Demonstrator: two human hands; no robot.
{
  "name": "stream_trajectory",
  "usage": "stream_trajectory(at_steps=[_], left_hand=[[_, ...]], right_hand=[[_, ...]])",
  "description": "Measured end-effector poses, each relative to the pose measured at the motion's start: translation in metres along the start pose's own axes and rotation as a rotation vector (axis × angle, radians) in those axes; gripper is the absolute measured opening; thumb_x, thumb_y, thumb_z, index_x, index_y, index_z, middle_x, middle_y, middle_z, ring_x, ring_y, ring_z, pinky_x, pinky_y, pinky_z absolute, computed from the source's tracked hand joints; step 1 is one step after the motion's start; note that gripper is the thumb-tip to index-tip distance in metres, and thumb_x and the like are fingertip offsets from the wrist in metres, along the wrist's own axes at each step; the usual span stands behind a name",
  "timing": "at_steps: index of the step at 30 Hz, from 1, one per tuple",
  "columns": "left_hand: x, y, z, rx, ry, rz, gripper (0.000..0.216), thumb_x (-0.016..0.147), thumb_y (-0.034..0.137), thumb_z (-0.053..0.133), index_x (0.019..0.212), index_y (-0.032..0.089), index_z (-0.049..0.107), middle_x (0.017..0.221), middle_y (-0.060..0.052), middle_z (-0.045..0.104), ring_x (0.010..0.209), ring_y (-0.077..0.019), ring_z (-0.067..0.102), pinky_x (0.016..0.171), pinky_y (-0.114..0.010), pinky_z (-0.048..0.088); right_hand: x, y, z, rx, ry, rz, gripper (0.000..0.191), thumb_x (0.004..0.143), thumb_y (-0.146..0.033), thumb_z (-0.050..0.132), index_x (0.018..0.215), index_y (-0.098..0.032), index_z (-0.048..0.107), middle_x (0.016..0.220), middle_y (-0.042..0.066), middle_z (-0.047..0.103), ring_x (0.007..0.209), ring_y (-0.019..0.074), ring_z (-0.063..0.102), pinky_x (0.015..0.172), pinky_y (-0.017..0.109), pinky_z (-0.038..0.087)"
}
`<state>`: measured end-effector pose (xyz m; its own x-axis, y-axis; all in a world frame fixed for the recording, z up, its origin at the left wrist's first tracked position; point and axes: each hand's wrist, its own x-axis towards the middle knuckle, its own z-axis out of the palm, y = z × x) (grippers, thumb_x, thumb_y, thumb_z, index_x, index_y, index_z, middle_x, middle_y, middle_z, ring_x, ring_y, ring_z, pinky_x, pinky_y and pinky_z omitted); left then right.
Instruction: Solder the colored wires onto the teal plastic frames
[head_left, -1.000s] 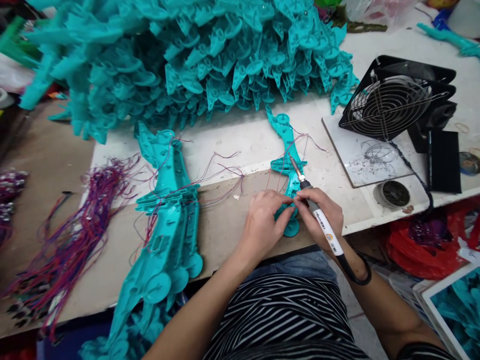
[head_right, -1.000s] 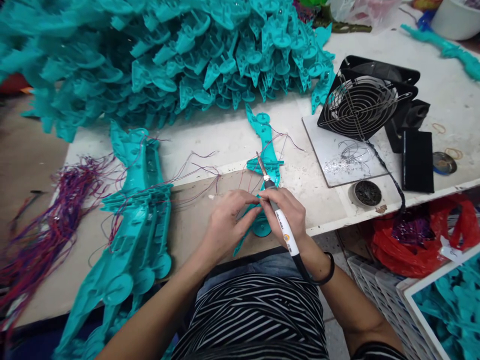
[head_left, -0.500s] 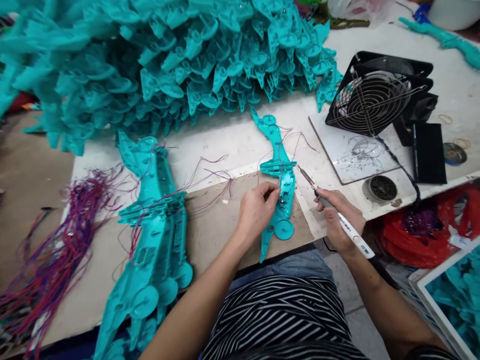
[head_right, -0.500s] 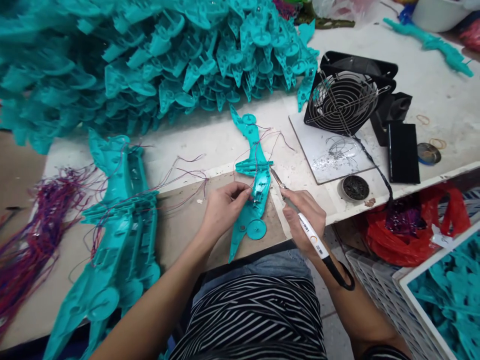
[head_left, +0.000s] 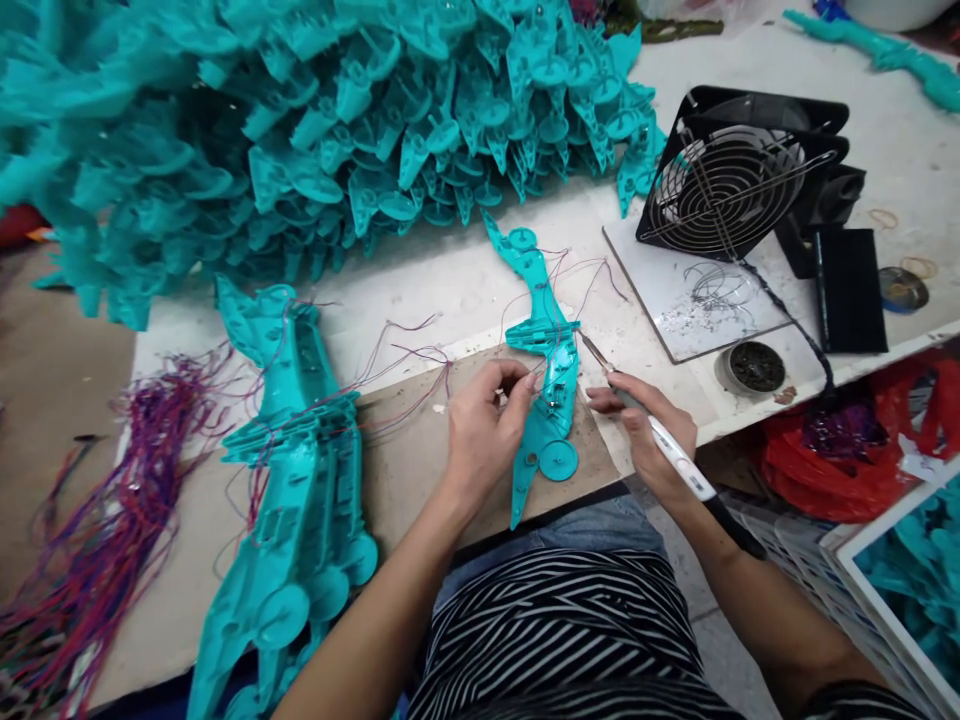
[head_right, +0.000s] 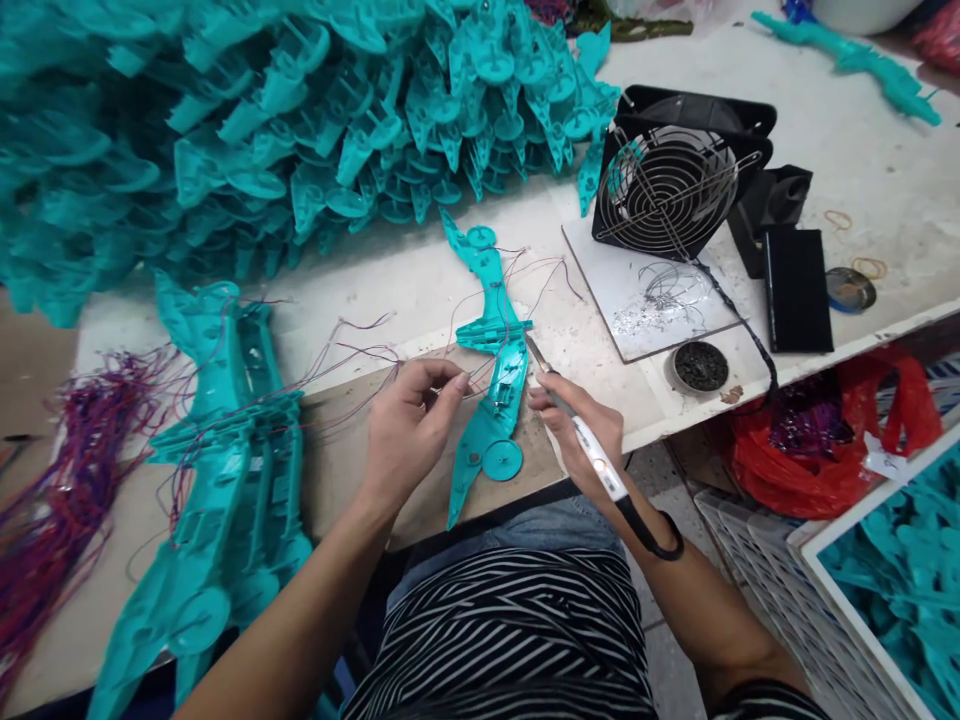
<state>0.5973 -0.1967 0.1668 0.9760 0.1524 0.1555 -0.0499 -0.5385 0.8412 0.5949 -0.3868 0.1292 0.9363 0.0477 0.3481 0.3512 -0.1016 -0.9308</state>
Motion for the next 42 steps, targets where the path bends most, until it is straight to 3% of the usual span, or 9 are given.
stream_trajectory(at_steps=[6, 9, 12, 16, 18, 22, 33, 42], left_hand=[[0.000, -0.005, 0.006, 0.064, -0.117, -0.069, 0.010, 0.084, 0.021, 0.060, 0.080, 0.017, 0.068, 0.068, 0.000, 0.066, 0.060, -0.0127, 0.056, 0.060, -0.024, 0.042], [0.005, -0.009, 0.018, 0.055, -0.125, -0.135, 0.011, 0.084, 0.020, 0.059, 0.079, 0.017, 0.069, 0.069, -0.001, 0.067, 0.061, -0.0136, 0.057, 0.060, -0.025, 0.041], [0.007, -0.011, 0.024, 0.035, -0.120, -0.148, 0.011, 0.082, 0.021, 0.060, 0.078, 0.017, 0.069, 0.072, -0.002, 0.069, 0.064, -0.0149, 0.059, 0.062, -0.026, 0.042], [0.004, -0.014, 0.024, 0.031, -0.082, -0.157, 0.016, 0.082, 0.029, 0.059, 0.078, 0.018, 0.070, 0.068, -0.001, 0.067, 0.060, -0.0153, 0.057, 0.060, -0.027, 0.042], [0.003, -0.016, 0.025, 0.028, -0.055, -0.170, 0.019, 0.081, 0.033, 0.059, 0.079, 0.018, 0.070, 0.067, -0.001, 0.067, 0.059, -0.0155, 0.056, 0.059, -0.027, 0.042], [0.001, -0.017, 0.027, 0.011, -0.020, -0.183, 0.022, 0.080, 0.037, 0.059, 0.080, 0.019, 0.071, 0.066, -0.001, 0.067, 0.059, -0.0155, 0.057, 0.058, -0.027, 0.044], [0.001, -0.015, 0.028, -0.017, -0.007, -0.193, 0.025, 0.078, 0.040, 0.059, 0.079, 0.018, 0.069, 0.067, -0.001, 0.067, 0.058, -0.0148, 0.056, 0.058, -0.027, 0.044], [0.001, -0.017, 0.029, -0.021, -0.003, -0.177, 0.023, 0.079, 0.039, 0.059, 0.079, 0.019, 0.070, 0.066, -0.001, 0.067, 0.058, -0.0152, 0.057, 0.059, -0.027, 0.045]], right_hand=[[0.037, 0.002, 0.027, -0.086, -0.214, 0.005, 0.036, 0.096, -0.050, 0.056, 0.119, -0.024, 0.066, 0.111, 0.004, 0.074, 0.105, 0.0170, 0.071, 0.091, 0.030, 0.059], [0.038, 0.000, 0.028, -0.111, -0.178, -0.028, 0.040, 0.098, -0.053, 0.050, 0.121, -0.024, 0.065, 0.105, 0.004, 0.075, 0.100, 0.0178, 0.071, 0.090, 0.033, 0.059], [0.026, -0.005, 0.013, -0.199, -0.010, -0.126, 0.040, 0.100, -0.050, 0.048, 0.120, -0.021, 0.067, 0.103, 0.007, 0.073, 0.094, 0.0194, 0.070, 0.086, 0.036, 0.059], [0.017, -0.007, -0.031, -0.468, 0.204, -0.301, 0.021, 0.096, -0.028, 0.058, 0.111, -0.021, 0.072, 0.097, 0.007, 0.074, 0.091, 0.0202, 0.067, 0.082, 0.037, 0.056], [0.019, -0.003, -0.057, -0.629, 0.290, -0.326, 0.019, 0.095, -0.023, 0.058, 0.106, -0.021, 0.073, 0.090, 0.006, 0.074, 0.087, 0.0205, 0.066, 0.081, 0.038, 0.055], [0.032, 0.010, -0.092, -0.800, 0.385, -0.286, 0.021, 0.095, -0.031, 0.057, 0.096, -0.021, 0.076, 0.081, 0.005, 0.074, 0.081, 0.0212, 0.066, 0.080, 0.039, 0.053], [0.041, 0.022, -0.098, -0.795, 0.395, -0.178, 0.029, 0.095, -0.039, 0.055, 0.085, -0.022, 0.076, 0.081, 0.004, 0.075, 0.080, 0.0204, 0.067, 0.080, 0.038, 0.052], [0.045, 0.027, -0.108, -0.809, 0.351, -0.169, 0.027, 0.094, -0.040, 0.058, 0.090, -0.022, 0.078, 0.080, 0.004, 0.074, 0.081, 0.0214, 0.068, 0.081, 0.039, 0.052]])
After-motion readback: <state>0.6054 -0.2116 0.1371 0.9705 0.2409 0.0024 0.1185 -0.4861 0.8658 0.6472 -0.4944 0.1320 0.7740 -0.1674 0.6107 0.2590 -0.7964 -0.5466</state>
